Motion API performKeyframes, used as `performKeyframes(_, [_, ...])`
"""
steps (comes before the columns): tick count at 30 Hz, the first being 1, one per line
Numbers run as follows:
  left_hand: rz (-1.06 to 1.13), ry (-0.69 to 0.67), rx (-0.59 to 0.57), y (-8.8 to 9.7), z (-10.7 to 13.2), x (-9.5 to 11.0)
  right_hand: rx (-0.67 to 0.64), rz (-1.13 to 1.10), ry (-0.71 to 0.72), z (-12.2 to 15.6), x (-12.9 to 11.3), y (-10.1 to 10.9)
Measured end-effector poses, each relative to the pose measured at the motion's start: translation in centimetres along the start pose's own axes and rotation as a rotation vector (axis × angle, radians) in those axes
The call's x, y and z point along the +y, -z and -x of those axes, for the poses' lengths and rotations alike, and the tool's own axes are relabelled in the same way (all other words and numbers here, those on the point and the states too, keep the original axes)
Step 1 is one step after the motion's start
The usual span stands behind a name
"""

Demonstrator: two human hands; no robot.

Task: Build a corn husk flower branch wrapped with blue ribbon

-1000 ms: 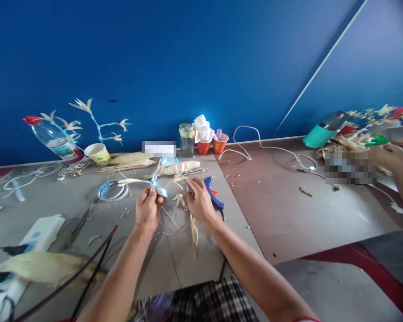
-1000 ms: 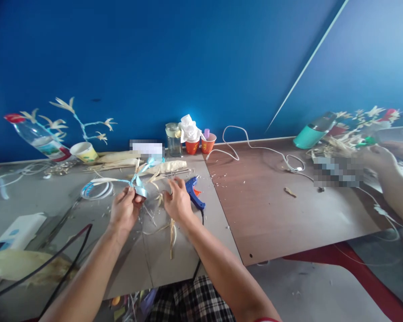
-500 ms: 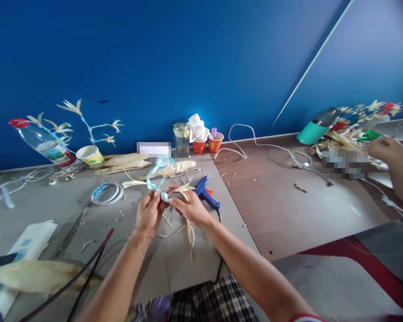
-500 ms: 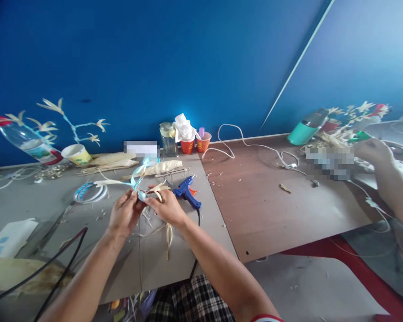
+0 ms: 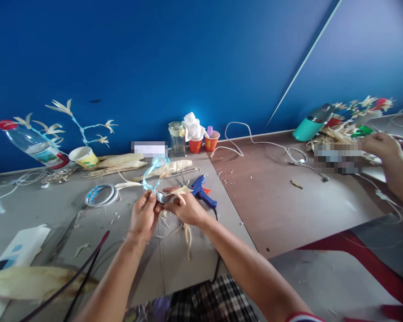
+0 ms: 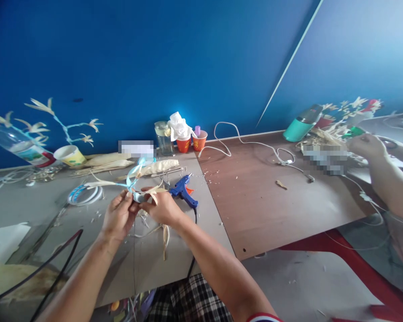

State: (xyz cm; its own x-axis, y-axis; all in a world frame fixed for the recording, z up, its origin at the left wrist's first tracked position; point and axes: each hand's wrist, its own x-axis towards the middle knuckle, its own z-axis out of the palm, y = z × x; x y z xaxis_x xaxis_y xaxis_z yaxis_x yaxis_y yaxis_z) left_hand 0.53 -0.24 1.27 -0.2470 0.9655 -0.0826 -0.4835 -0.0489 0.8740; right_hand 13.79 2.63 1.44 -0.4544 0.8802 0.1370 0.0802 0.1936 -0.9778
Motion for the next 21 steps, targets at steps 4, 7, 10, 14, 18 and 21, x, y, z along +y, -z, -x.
performKeyframes(4, [0.058,-0.015,0.007,0.1,-0.2,0.4,0.034,-0.021,-0.009,-0.4,0.2,0.9])
performKeyframes(7, [0.110,0.004,0.029,0.3,-0.5,0.8,0.105,-0.109,-0.063,-0.6,0.6,1.6])
performKeyframes(10, [0.172,-0.030,0.080,1.1,-1.1,1.3,0.165,-0.177,-0.084,-1.0,1.0,2.4])
performKeyframes(14, [0.236,-0.085,0.120,2.5,-2.1,2.1,0.342,-0.340,-0.005,-1.5,1.2,3.7])
performKeyframes(18, [0.249,-0.089,0.119,3.1,-2.6,2.0,0.437,-0.528,0.048,-1.9,1.4,4.3])
performKeyframes(21, [0.234,-0.055,0.103,3.0,-2.6,1.5,0.362,-0.371,0.078,-2.0,2.0,4.2])
